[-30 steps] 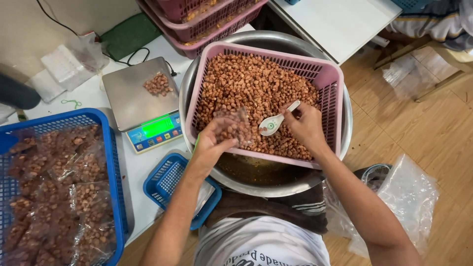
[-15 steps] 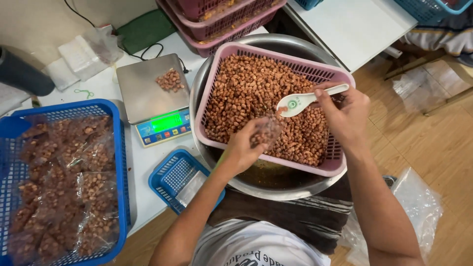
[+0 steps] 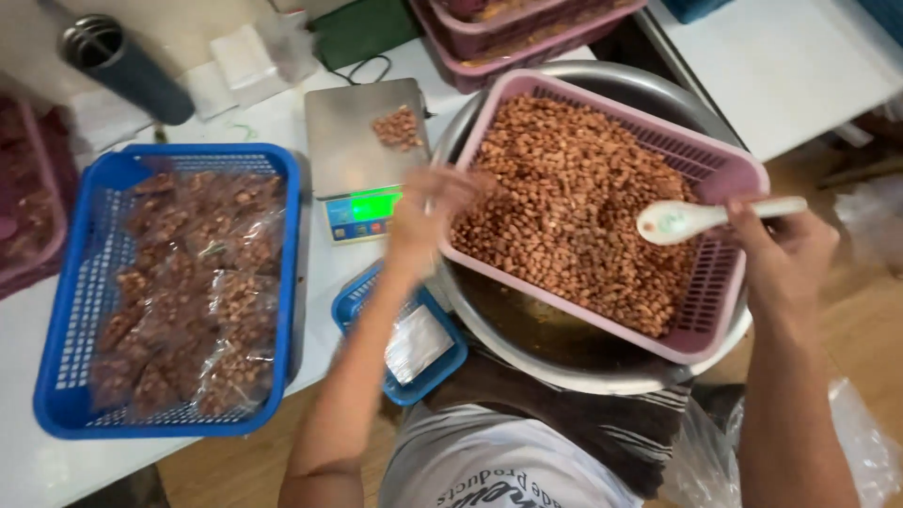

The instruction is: Scooping peanuts from a basket into small plastic bags and weighing them on a digital scale for portioning.

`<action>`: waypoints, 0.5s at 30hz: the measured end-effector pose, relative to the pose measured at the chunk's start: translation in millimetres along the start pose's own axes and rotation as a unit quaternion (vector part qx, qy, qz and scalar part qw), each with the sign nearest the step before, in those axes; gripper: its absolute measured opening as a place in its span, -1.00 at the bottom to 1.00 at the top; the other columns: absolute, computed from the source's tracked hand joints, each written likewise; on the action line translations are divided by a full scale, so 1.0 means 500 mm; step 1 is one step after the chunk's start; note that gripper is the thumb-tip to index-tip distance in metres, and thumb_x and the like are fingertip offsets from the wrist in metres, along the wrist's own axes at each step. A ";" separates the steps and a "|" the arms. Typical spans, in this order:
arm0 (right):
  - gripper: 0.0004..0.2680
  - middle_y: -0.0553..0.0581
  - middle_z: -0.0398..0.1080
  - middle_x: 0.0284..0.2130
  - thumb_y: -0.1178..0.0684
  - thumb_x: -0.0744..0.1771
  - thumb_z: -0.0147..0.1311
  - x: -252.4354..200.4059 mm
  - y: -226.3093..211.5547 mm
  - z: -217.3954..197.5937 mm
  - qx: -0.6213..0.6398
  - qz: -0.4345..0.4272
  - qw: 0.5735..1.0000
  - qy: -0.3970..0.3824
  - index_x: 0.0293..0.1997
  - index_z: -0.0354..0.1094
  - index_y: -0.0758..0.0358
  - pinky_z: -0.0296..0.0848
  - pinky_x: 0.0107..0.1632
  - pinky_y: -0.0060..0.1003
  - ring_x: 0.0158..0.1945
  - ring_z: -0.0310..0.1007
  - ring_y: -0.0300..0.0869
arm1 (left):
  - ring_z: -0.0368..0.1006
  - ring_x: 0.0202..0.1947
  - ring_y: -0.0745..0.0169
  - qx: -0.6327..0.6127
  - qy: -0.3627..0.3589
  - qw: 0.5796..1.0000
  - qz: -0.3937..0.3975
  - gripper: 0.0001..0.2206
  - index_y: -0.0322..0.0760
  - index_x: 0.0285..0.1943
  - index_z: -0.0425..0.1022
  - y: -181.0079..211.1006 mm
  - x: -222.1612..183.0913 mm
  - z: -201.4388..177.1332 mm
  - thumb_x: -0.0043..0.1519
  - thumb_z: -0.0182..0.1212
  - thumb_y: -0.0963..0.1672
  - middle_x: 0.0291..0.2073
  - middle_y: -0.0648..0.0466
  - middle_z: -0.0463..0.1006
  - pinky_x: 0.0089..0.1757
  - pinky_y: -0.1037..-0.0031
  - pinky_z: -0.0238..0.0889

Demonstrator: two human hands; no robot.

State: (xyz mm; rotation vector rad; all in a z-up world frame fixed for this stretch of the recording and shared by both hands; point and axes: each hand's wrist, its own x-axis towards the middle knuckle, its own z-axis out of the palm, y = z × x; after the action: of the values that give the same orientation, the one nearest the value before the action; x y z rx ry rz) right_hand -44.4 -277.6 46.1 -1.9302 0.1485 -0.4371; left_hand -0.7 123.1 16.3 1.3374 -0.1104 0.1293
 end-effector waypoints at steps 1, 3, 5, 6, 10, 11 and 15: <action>-0.89 0.17 0.47 -0.28 0.15 0.47 0.29 -0.010 -0.012 0.003 0.002 -0.001 1.000 -0.003 -0.03 0.45 0.37 0.67 -0.13 -0.38 -0.27 0.54 -0.18 | 0.63 -0.08 0.17 0.002 0.004 1.000 0.001 -0.90 -0.23 -0.30 0.63 -0.006 0.025 -0.085 0.28 0.25 -0.19 -0.18 0.09 0.66 0.02 0.41 0.52; -0.98 0.16 0.46 -0.22 0.19 0.51 0.14 -0.032 -0.036 0.004 -0.133 0.067 0.989 -0.019 -0.01 0.46 0.29 0.61 -0.09 -0.26 -0.20 0.48 -0.15 | 0.47 -0.30 0.21 0.387 0.243 0.845 0.278 -0.81 -0.24 -0.06 0.59 -0.018 0.074 -0.252 0.20 0.32 -0.29 -0.26 0.12 0.61 -0.16 0.38 0.33; -0.97 0.19 0.50 -0.20 0.18 0.49 0.14 -0.041 -0.054 0.029 -0.142 0.117 0.983 -0.018 0.00 0.45 0.29 0.63 -0.14 -0.24 -0.19 0.54 -0.12 | 0.51 -0.28 -0.03 0.471 0.270 0.800 0.256 -0.87 -0.23 -0.10 0.57 -0.018 0.071 -0.345 0.23 0.26 -0.26 -0.24 0.01 0.64 -0.18 0.23 0.33; -0.94 0.22 0.53 -0.18 0.16 0.46 0.14 -0.047 -0.061 0.039 -0.151 0.167 0.974 -0.016 0.01 0.45 0.28 0.66 -0.20 -0.21 -0.19 0.59 -0.10 | 0.55 -0.26 -0.26 0.549 0.294 0.747 0.233 -0.93 -0.23 -0.14 0.55 -0.020 0.071 -0.389 0.26 0.21 -0.22 -0.23 -0.10 0.67 -0.21 0.08 0.33; -0.94 0.16 0.55 -0.21 0.17 0.42 0.19 -0.027 0.039 0.041 -0.141 0.096 0.984 -0.043 -0.02 0.51 0.24 0.55 -0.15 -0.38 -0.25 0.58 -0.20 | 0.54 -0.05 -0.45 0.669 0.197 0.712 -0.084 -0.68 -0.05 0.01 0.48 -0.083 0.042 -0.424 0.37 0.18 0.14 -0.31 -0.18 0.66 0.22 -0.50 -0.62; -0.93 0.06 0.55 -0.30 0.05 0.44 0.19 -0.017 0.066 0.032 -0.220 0.038 0.974 -0.050 -0.11 0.54 0.16 0.45 -0.14 -0.30 -0.26 0.52 -0.24 | 0.24 0.19 -0.44 0.661 0.189 0.726 0.024 -0.68 -0.24 0.13 0.42 -0.049 0.022 -0.376 0.33 0.25 0.00 -0.07 -0.23 0.59 0.23 -0.41 -0.39; -0.84 0.24 0.50 -0.33 0.00 0.47 0.19 0.021 0.083 0.034 -0.369 -0.141 0.918 0.012 -0.19 0.47 0.26 0.34 -0.19 -0.03 -0.30 0.46 0.06 | 0.37 -0.32 -0.25 0.660 0.042 0.728 0.182 -0.83 -0.34 -0.19 0.34 -0.042 -0.134 -0.227 0.39 0.16 -0.13 -0.35 -0.17 0.37 -0.24 0.03 0.25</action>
State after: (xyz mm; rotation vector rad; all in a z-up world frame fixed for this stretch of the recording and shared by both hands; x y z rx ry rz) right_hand -24.4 -282.2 4.8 -2.7105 0.0484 -0.6618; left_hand -63.2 227.1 -40.0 2.7391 -0.2217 0.7043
